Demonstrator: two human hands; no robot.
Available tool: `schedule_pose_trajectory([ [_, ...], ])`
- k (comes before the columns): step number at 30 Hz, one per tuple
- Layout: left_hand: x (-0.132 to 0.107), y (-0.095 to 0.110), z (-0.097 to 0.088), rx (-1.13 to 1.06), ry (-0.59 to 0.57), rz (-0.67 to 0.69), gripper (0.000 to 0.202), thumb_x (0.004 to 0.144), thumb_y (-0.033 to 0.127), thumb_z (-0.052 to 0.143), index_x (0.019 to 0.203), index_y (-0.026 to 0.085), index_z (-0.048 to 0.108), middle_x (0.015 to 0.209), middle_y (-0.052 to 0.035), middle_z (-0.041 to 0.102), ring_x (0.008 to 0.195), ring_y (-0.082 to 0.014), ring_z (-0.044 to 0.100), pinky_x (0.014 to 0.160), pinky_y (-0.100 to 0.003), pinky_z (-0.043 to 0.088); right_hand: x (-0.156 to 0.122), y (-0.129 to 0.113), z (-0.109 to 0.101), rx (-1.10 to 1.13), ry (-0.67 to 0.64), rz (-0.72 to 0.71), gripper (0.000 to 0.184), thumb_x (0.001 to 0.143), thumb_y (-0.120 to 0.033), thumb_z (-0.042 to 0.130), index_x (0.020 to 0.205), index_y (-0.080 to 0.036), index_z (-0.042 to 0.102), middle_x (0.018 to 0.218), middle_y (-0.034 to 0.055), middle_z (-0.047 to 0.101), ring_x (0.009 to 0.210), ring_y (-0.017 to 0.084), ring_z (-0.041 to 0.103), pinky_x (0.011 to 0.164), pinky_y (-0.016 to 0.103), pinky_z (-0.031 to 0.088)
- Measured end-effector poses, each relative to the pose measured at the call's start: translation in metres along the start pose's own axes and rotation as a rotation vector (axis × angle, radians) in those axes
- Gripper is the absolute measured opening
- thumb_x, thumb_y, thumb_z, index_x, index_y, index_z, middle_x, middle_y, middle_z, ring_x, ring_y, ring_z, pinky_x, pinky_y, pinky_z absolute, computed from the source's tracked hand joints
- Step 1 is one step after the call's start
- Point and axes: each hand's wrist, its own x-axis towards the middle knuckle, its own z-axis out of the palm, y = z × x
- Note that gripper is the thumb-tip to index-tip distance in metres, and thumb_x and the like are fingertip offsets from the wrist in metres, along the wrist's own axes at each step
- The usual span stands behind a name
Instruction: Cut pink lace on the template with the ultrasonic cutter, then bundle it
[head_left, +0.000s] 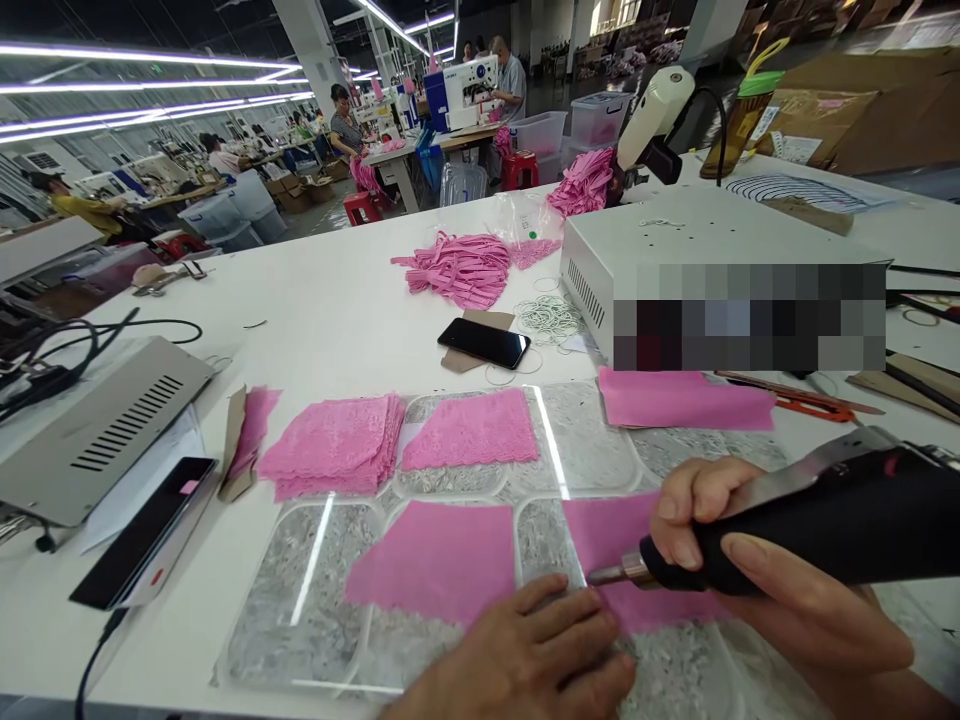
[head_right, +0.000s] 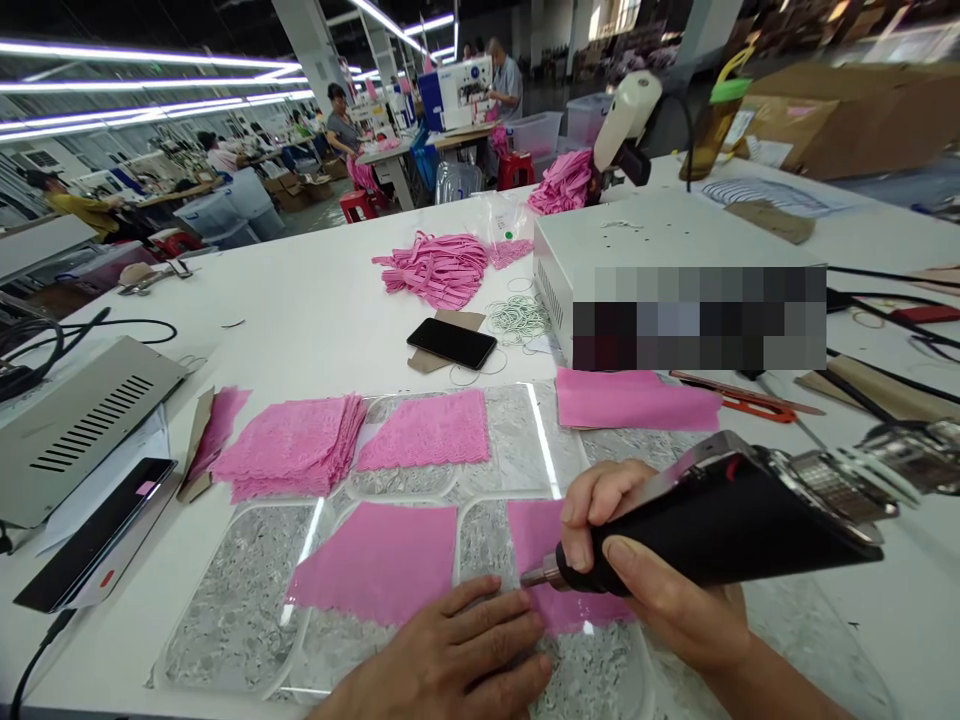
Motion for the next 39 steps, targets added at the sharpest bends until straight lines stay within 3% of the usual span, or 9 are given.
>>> schedule_pose_trajectory([
  [3,0.002,0.000,-0.001,-0.007,0.024,-0.005,0.016,0.098,0.026,0.053,0.103,0.015,0.064,0.106,-0.0034,0.069,0.112,-0.0133,0.061,0.111,-0.030,0.037,-0.001,-0.001,-0.003,0.021,0.003,0.011,0.004,0.083,-0.031,0.066,0.085,-0.028,0.064,0.077,0.0011,0.057,0.053,0.016,0.056,0.048,0.032,0.054],
  [5,0.002,-0.001,-0.003,-0.004,0.055,-0.013,0.015,0.099,0.025,0.053,0.102,0.016,0.065,0.108,-0.0019,0.070,0.113,-0.0125,0.060,0.113,-0.029,0.035,0.002,-0.006,-0.009,0.039,0.076,-0.028,0.006,0.082,-0.031,0.066,0.086,-0.027,0.066,0.077,0.0011,0.057,0.053,0.016,0.056,0.047,0.032,0.054],
  [10,0.001,-0.010,0.001,0.111,0.167,-0.014,0.017,0.098,0.018,0.053,0.105,0.016,0.067,0.108,-0.0017,0.072,0.112,-0.0146,0.063,0.115,-0.032,0.034,0.008,-0.026,-0.047,-0.029,0.498,-0.228,0.008,0.065,-0.022,0.066,0.072,-0.021,0.067,0.073,0.0013,0.055,0.053,0.013,0.054,0.051,0.029,0.051],
  [13,0.007,-0.018,0.009,0.184,0.186,-0.033,0.020,0.097,0.016,0.050,0.104,0.014,0.068,0.108,-0.0061,0.072,0.113,-0.0187,0.063,0.113,-0.036,0.037,0.006,-0.030,-0.068,-0.083,0.634,-0.263,0.008,0.060,-0.020,0.064,0.068,-0.020,0.065,0.073,0.0016,0.056,0.053,0.013,0.053,0.052,0.030,0.051],
  [19,0.031,-0.022,0.019,0.295,0.061,-0.079,0.026,0.098,0.020,0.048,0.117,0.013,0.064,0.124,-0.0111,0.066,0.125,-0.0252,0.055,0.111,-0.046,0.040,0.002,-0.019,-0.074,-0.059,0.632,-0.223,0.011,0.065,-0.026,0.070,0.075,-0.021,0.067,0.079,0.0031,0.060,0.056,0.014,0.055,0.051,0.031,0.052],
  [26,0.029,-0.021,0.018,0.318,0.105,-0.160,0.027,0.099,0.022,0.046,0.116,0.014,0.066,0.124,-0.0071,0.067,0.128,-0.0219,0.053,0.121,-0.042,0.018,0.004,-0.017,-0.074,-0.054,0.582,-0.229,0.012,0.069,-0.028,0.073,0.078,-0.024,0.068,0.076,0.0018,0.059,0.058,0.015,0.056,0.054,0.032,0.054],
  [33,0.031,-0.025,0.018,0.308,0.085,-0.176,0.030,0.100,0.027,0.046,0.121,0.014,0.064,0.125,-0.0059,0.066,0.127,-0.0202,0.054,0.122,-0.039,0.014,0.002,-0.011,-0.078,-0.091,0.542,-0.219,0.014,0.070,-0.031,0.074,0.080,-0.023,0.069,0.077,0.0039,0.060,0.060,0.017,0.054,0.052,0.033,0.053],
  [39,0.032,-0.024,0.014,0.283,0.060,-0.155,0.031,0.101,0.026,0.043,0.120,0.014,0.064,0.124,-0.0052,0.067,0.124,-0.0219,0.055,0.121,-0.042,0.012,-0.001,-0.015,-0.076,-0.094,0.608,-0.238,0.011,0.066,-0.026,0.072,0.076,-0.022,0.068,0.076,0.0033,0.059,0.061,0.017,0.055,0.058,0.035,0.055],
])
